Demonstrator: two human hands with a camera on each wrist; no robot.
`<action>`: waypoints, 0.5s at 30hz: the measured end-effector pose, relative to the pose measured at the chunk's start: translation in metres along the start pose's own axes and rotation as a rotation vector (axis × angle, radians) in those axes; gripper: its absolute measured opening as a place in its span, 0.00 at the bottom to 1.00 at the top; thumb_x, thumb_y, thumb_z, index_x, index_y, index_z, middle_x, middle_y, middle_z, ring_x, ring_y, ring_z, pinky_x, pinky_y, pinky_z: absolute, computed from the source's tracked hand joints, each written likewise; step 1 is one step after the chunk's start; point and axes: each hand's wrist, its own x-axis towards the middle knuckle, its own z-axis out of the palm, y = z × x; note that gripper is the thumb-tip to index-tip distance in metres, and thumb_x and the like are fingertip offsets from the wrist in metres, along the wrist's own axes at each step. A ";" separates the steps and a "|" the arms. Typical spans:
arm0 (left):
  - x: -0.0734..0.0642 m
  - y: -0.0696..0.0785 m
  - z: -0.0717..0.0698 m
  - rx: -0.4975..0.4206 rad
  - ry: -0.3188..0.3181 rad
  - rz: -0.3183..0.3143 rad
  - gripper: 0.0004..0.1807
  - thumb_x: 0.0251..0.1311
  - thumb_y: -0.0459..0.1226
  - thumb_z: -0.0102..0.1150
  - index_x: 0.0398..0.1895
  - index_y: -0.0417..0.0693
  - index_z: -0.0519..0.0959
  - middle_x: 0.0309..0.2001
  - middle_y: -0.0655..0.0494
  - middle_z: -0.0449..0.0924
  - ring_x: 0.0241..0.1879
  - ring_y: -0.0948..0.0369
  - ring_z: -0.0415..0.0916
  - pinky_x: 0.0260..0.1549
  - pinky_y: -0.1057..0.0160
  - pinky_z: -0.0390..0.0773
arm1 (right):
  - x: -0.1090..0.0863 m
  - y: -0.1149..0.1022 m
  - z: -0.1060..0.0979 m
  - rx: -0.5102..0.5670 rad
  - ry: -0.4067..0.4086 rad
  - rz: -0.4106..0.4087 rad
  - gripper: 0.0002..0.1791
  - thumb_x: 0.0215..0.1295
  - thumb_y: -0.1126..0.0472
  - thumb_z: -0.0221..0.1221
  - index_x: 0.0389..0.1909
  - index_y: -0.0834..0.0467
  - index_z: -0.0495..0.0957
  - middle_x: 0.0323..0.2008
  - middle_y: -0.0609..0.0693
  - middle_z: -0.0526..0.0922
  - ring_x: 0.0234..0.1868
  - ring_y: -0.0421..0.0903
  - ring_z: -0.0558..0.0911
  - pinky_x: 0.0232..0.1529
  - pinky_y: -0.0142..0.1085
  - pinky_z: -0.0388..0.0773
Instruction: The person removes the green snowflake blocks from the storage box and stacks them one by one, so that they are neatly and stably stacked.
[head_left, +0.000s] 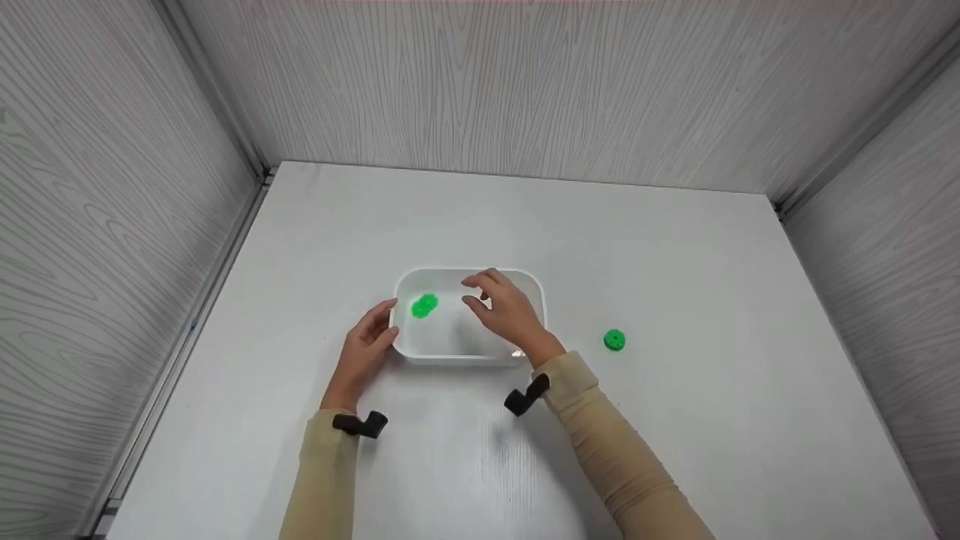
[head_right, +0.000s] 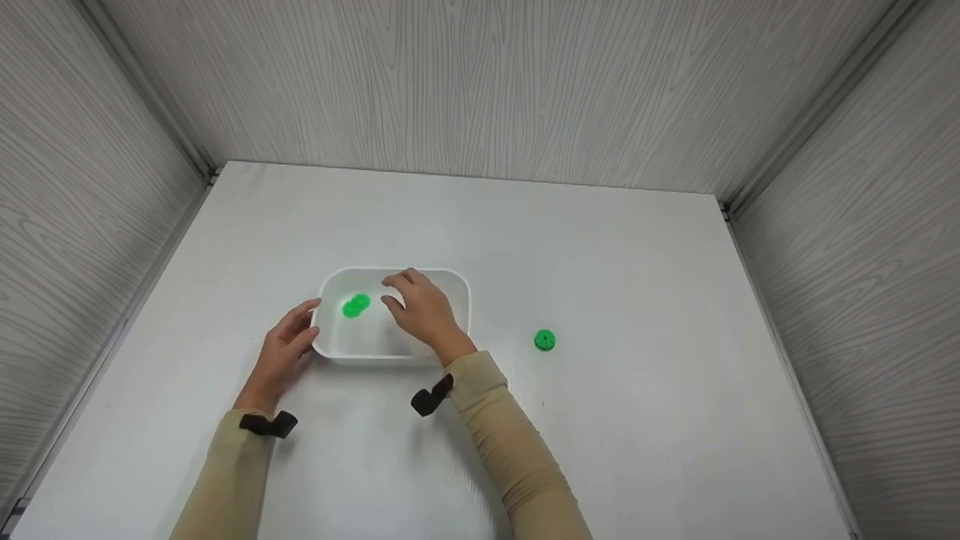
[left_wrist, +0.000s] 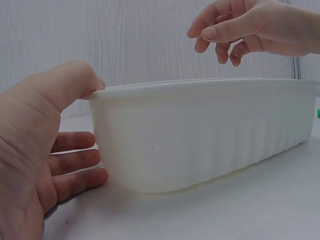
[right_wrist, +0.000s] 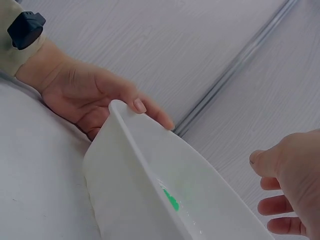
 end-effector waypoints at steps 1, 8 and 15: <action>-0.001 0.000 0.000 0.001 0.003 -0.003 0.25 0.62 0.35 0.56 0.64 0.49 0.68 0.58 0.44 0.70 0.59 0.54 0.67 0.51 0.66 0.70 | 0.001 -0.001 0.001 -0.006 -0.009 0.006 0.12 0.63 0.61 0.59 0.46 0.58 0.77 0.42 0.50 0.77 0.35 0.47 0.79 0.36 0.34 0.74; -0.006 0.016 0.003 -0.004 -0.006 -0.018 0.26 0.62 0.30 0.55 0.64 0.44 0.67 0.59 0.39 0.68 0.61 0.48 0.65 0.52 0.66 0.69 | 0.012 -0.013 0.011 -0.009 -0.109 0.056 0.14 0.63 0.57 0.59 0.49 0.56 0.76 0.43 0.50 0.76 0.36 0.45 0.78 0.34 0.33 0.74; -0.001 0.009 0.002 0.021 0.002 -0.024 0.25 0.63 0.33 0.55 0.64 0.51 0.68 0.59 0.43 0.69 0.62 0.53 0.64 0.56 0.63 0.66 | 0.023 -0.022 0.025 -0.006 -0.205 0.087 0.17 0.63 0.55 0.59 0.51 0.56 0.76 0.45 0.50 0.75 0.39 0.45 0.79 0.39 0.32 0.75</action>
